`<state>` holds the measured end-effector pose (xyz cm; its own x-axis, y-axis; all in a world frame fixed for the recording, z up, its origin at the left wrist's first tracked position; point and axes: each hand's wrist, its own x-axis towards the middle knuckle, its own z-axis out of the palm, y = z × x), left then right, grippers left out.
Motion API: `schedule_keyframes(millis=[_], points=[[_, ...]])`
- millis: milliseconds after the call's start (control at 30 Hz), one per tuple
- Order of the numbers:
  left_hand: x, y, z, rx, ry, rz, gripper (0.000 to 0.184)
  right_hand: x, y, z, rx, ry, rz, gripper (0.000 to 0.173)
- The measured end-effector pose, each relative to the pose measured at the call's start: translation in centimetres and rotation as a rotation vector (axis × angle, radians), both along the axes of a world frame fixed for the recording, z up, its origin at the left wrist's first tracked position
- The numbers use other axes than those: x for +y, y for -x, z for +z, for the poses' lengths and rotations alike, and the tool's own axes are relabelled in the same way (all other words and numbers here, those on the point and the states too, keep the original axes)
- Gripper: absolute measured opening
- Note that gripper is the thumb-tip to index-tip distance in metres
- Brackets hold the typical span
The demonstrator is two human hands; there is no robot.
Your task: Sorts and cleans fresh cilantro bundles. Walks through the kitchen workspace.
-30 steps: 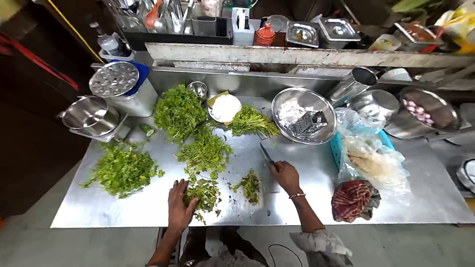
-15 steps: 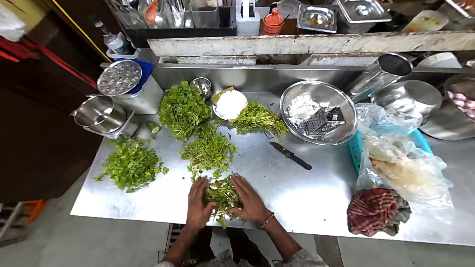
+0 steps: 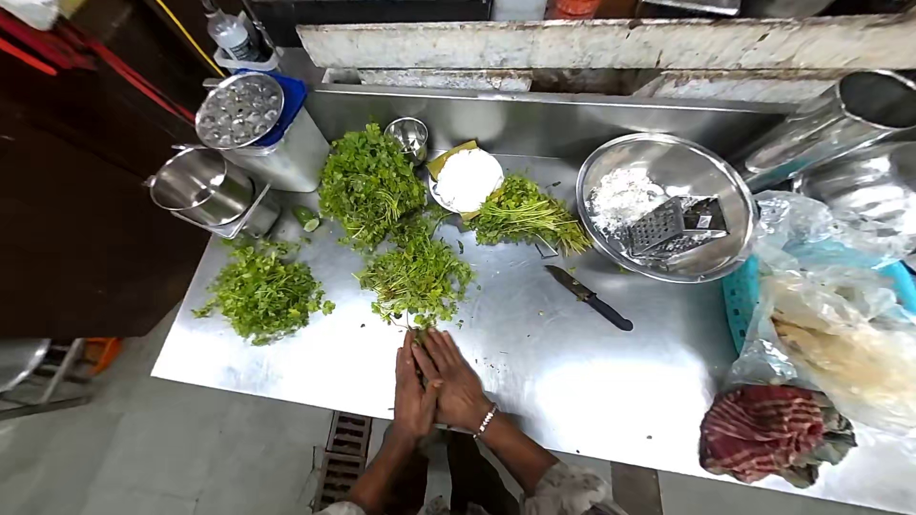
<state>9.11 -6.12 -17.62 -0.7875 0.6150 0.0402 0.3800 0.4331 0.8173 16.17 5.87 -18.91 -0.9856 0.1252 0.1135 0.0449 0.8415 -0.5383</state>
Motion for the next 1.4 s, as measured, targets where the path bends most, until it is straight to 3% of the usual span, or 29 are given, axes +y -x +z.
schedule_keyframes(millis=[100, 200, 333, 367, 467, 600, 700, 767, 833, 900, 967, 1000, 1033, 1067, 1100, 1133, 1200, 1233, 1333, 1400], points=[[0.4, -0.2, 1.7, -0.150, -0.111, 0.135, 0.101, -1.1, 1.4, 0.1, 0.016, 0.002, 0.045, 0.057], [-0.5, -0.2, 3.7, -0.252, -0.136, 0.276, 0.093, -2.3, 3.3, 0.7, 0.060, -0.020, 0.018, 0.037], [-5.9, 0.8, 4.9, -0.148, -0.101, 0.383, 0.089, -4.5, 7.1, 0.6, -0.066, -0.097, 0.059, 0.054], [-8.0, 1.2, 5.1, -0.122, -0.088, 0.395, 0.087, -4.9, 7.8, 0.4, -0.062, -0.115, 0.083, 0.052], [-14.7, 1.9, 5.5, -0.091, -0.084, 0.462, 0.079, -5.8, 9.2, 0.2, 0.056, -0.195, 0.160, 0.023], [-24.3, 0.7, 6.2, -0.206, -0.120, 0.636, 0.069, -6.0, 10.2, 0.0, 0.098, -0.224, 0.256, 0.020], [-30.8, -2.0, 7.2, -0.264, -0.159, 0.787, 0.067, -6.0, 10.8, 1.9, 0.011, 0.031, 0.102, 0.031], [-34.7, -4.0, 8.2, -0.283, -0.202, 0.863, 0.067, -6.7, 11.7, 5.3, -0.059, 0.317, -0.125, 0.024], [-38.2, -6.4, 9.4, -0.311, -0.231, 0.948, 0.067, -8.3, 11.9, 9.8, -0.191, 0.571, -0.287, 0.035], [-40.9, -8.0, 10.8, -0.320, -0.309, 1.011, 0.067, -11.0, 13.0, 13.3, -0.198, 0.807, -0.292, 0.038], [-43.0, -9.1, 12.9, -0.329, -0.388, 1.038, 0.065, -16.1, 14.8, 17.3, -0.145, 1.038, -0.114, 0.032], [-43.9, -9.7, 14.2, -0.330, -0.416, 1.054, 0.064, -20.7, 15.3, 21.1, -0.136, 1.131, -0.011, 0.025], [-45.0, -10.3, 15.3, -0.316, -0.449, 1.069, 0.063, -27.0, 14.9, 27.1, -0.209, 1.170, 0.004, 0.017], [-46.2, -11.2, 16.3, -0.298, -0.476, 1.083, 0.061, -34.3, 13.9, 35.0, -0.401, 1.086, -0.135, 0.013], [-47.6, -12.2, 17.2, -0.275, -0.498, 1.093, 0.057, -40.5, 12.5, 39.3, -0.435, 1.015, -0.166, 0.017], [-49.1, -13.3, 18.1, -0.255, -0.515, 1.102, 0.052, -44.5, 11.2, 39.7, -0.366, 1.033, -0.041, 0.018], [-52.0, -16.1, 19.9, -0.218, -0.568, 1.148, 0.042, -48.7, 12.5, 31.2, -0.194, 1.244, 0.531, 0.015], [-53.3, -17.8, 20.7, -0.195, -0.587, 1.193, 0.041, -52.0, 13.2, 27.9, -0.232, 1.231, 0.672, 0.019], [-56.6, -22.5, 22.2, -0.082, -0.622, 1.333, 0.043, -65.8, 8.3, 24.2, -0.369, 1.034, 0.824, 0.026], [-58.5, -25.3, 22.8, -0.021, -0.609, 1.441, 0.044, -74.7, 3.6, 19.7, -0.378, 0.895, 1.033, 0.031]])
